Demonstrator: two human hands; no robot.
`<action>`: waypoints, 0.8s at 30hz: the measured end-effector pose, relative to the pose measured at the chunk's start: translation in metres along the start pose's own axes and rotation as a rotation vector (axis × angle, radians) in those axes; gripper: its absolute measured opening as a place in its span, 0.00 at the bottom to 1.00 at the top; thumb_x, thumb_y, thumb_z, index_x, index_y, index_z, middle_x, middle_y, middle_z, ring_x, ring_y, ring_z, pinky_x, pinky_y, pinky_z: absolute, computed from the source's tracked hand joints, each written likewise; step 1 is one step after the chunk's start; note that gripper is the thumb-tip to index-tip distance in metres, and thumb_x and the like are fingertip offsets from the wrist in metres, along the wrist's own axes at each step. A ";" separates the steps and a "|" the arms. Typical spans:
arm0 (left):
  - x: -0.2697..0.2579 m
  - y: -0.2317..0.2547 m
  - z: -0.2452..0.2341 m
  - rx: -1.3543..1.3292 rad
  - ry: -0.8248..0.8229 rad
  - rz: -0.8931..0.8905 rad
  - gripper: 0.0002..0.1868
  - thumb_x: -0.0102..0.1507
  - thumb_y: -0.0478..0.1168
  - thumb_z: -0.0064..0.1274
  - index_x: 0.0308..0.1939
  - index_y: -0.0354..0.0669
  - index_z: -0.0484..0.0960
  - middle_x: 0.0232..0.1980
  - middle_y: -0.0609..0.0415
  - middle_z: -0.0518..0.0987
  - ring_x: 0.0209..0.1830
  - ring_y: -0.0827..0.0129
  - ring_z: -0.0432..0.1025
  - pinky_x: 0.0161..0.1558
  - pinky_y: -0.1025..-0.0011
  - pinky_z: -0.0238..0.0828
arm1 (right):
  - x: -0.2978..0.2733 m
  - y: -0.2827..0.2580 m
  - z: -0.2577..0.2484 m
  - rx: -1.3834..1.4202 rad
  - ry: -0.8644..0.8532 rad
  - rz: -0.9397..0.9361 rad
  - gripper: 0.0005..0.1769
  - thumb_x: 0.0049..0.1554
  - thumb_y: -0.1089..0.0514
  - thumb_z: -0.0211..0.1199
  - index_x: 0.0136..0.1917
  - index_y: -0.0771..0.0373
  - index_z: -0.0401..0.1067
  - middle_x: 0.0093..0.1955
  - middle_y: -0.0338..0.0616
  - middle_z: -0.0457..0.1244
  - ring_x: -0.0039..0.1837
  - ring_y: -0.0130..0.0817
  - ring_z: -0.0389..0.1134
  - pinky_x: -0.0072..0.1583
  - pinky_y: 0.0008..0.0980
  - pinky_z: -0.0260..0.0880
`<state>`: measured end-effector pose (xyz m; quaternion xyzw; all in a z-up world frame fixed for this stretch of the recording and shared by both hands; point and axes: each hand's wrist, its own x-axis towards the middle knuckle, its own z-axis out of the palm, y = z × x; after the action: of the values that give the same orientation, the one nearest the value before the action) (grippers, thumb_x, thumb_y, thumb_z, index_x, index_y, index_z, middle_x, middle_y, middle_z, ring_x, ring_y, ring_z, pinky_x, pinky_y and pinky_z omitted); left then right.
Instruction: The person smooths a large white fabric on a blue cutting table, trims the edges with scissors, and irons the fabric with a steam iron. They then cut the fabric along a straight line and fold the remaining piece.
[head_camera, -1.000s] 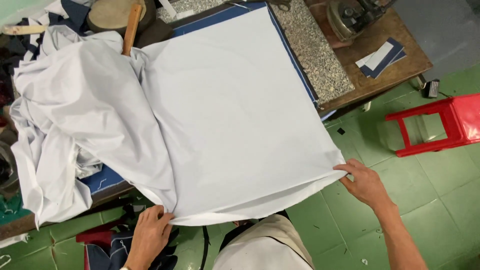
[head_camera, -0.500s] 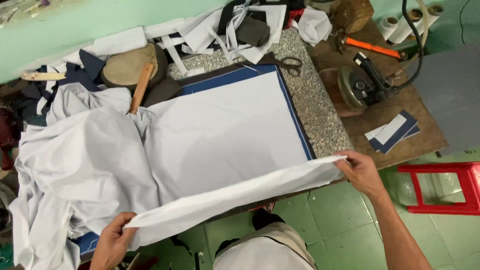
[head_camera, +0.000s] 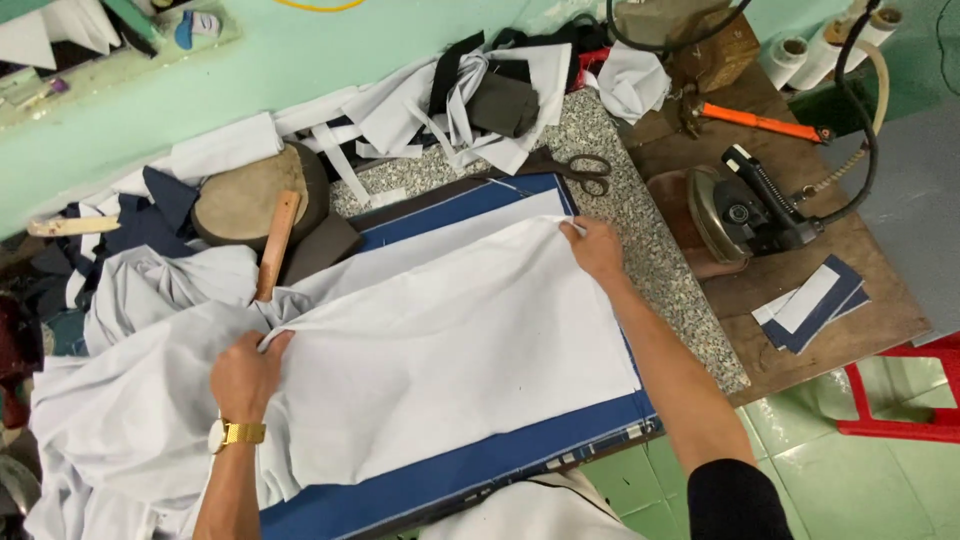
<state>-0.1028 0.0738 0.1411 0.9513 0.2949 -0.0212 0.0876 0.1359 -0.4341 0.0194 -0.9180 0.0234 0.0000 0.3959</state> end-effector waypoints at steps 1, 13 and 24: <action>0.009 0.002 0.001 -0.003 0.000 0.007 0.27 0.68 0.60 0.57 0.47 0.38 0.88 0.40 0.30 0.85 0.46 0.34 0.80 0.46 0.47 0.76 | 0.012 0.007 0.012 -0.002 0.007 0.002 0.23 0.61 0.38 0.68 0.56 0.58 0.81 0.56 0.52 0.72 0.60 0.52 0.72 0.61 0.47 0.72; 0.083 -0.006 0.046 0.209 -0.019 -0.072 0.27 0.69 0.67 0.53 0.54 0.51 0.86 0.40 0.34 0.87 0.46 0.41 0.82 0.48 0.51 0.77 | 0.058 0.033 0.061 -0.217 -0.017 0.005 0.24 0.64 0.37 0.65 0.59 0.59 0.79 0.55 0.51 0.72 0.58 0.53 0.73 0.58 0.51 0.74; 0.020 0.084 0.069 0.125 0.541 0.642 0.25 0.65 0.51 0.56 0.61 0.39 0.79 0.63 0.37 0.77 0.62 0.45 0.72 0.61 0.53 0.67 | 0.080 -0.034 0.063 -0.404 0.220 -0.415 0.08 0.56 0.51 0.71 0.50 0.51 0.80 0.44 0.38 0.66 0.52 0.41 0.70 0.57 0.43 0.67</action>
<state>-0.0385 0.0042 0.0844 0.9696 -0.0061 0.2399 -0.0488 0.2182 -0.3680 -0.0004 -0.9578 -0.1223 -0.1757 0.1920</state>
